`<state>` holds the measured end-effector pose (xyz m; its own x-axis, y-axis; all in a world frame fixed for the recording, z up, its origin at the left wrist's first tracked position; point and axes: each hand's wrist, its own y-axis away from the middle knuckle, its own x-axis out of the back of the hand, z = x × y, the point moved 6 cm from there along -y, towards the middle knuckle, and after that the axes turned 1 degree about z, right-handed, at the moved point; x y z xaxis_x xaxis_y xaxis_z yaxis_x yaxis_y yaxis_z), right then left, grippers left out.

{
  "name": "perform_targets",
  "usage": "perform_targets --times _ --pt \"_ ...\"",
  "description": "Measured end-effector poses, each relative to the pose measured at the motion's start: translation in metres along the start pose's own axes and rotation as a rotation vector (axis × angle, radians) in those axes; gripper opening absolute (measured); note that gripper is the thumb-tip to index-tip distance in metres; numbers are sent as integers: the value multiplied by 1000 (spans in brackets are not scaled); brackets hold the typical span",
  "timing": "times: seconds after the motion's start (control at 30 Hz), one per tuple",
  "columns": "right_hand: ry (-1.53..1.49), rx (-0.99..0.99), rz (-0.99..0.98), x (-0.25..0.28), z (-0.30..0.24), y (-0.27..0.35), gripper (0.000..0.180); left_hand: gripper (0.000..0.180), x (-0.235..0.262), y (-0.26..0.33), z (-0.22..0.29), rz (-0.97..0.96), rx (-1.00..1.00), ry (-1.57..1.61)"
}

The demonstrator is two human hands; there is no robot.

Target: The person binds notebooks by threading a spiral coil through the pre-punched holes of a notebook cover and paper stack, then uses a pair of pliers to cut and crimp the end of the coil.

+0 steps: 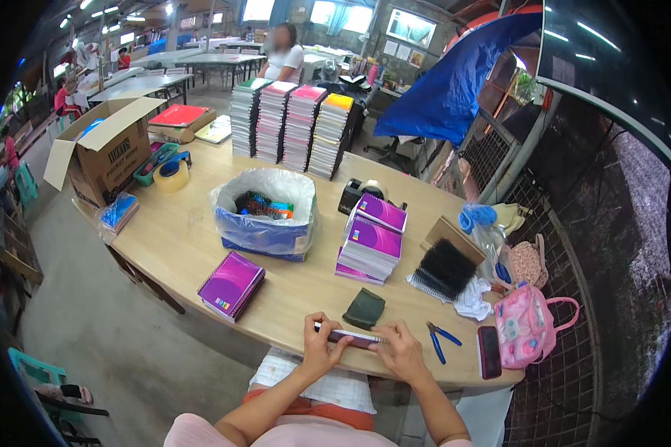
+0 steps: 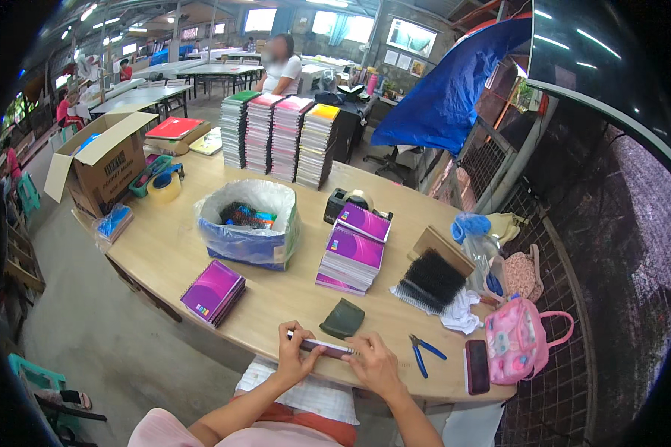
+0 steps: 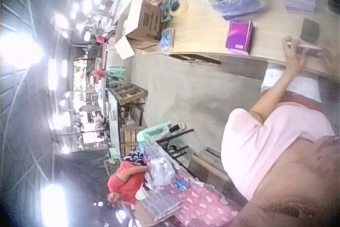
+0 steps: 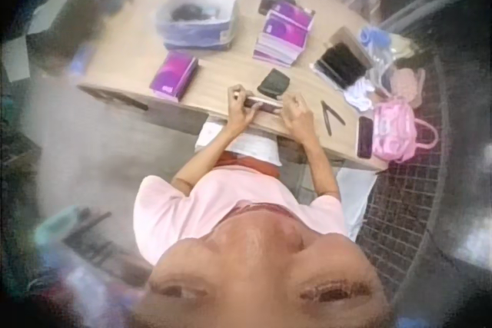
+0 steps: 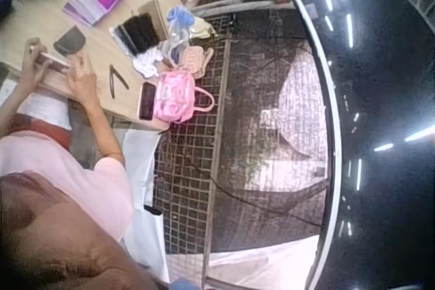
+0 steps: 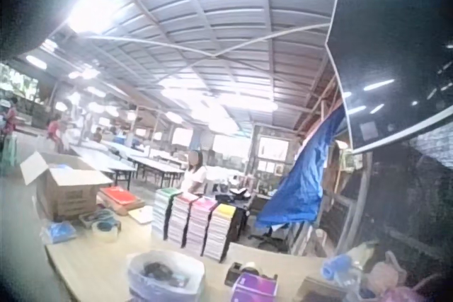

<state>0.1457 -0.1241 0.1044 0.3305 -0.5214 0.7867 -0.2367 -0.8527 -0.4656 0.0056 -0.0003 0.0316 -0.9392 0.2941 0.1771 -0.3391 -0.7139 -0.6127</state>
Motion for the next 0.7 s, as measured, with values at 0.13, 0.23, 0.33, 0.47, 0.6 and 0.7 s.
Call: perform_targets --times 0.13,0.23,0.33,0.47,0.6,0.7 --pt "123 186 -31 -4 -11 3 18 33 -1 13 -14 -11 18 -15" --pt "-4 -11 78 -5 -10 9 15 33 2 10 -5 -16 -6 7" --pt "73 53 -6 -2 -17 6 19 33 4 9 0 -8 -9 21" --pt "100 -29 -19 -10 -6 12 29 32 1 6 4 -15 -27 41" --pt "276 189 -224 -10 -16 2 38 32 0 9 2 -93 -75 42" --pt "-305 -305 -280 -14 46 -30 49 33 -3 9 2 -110 -43 72"
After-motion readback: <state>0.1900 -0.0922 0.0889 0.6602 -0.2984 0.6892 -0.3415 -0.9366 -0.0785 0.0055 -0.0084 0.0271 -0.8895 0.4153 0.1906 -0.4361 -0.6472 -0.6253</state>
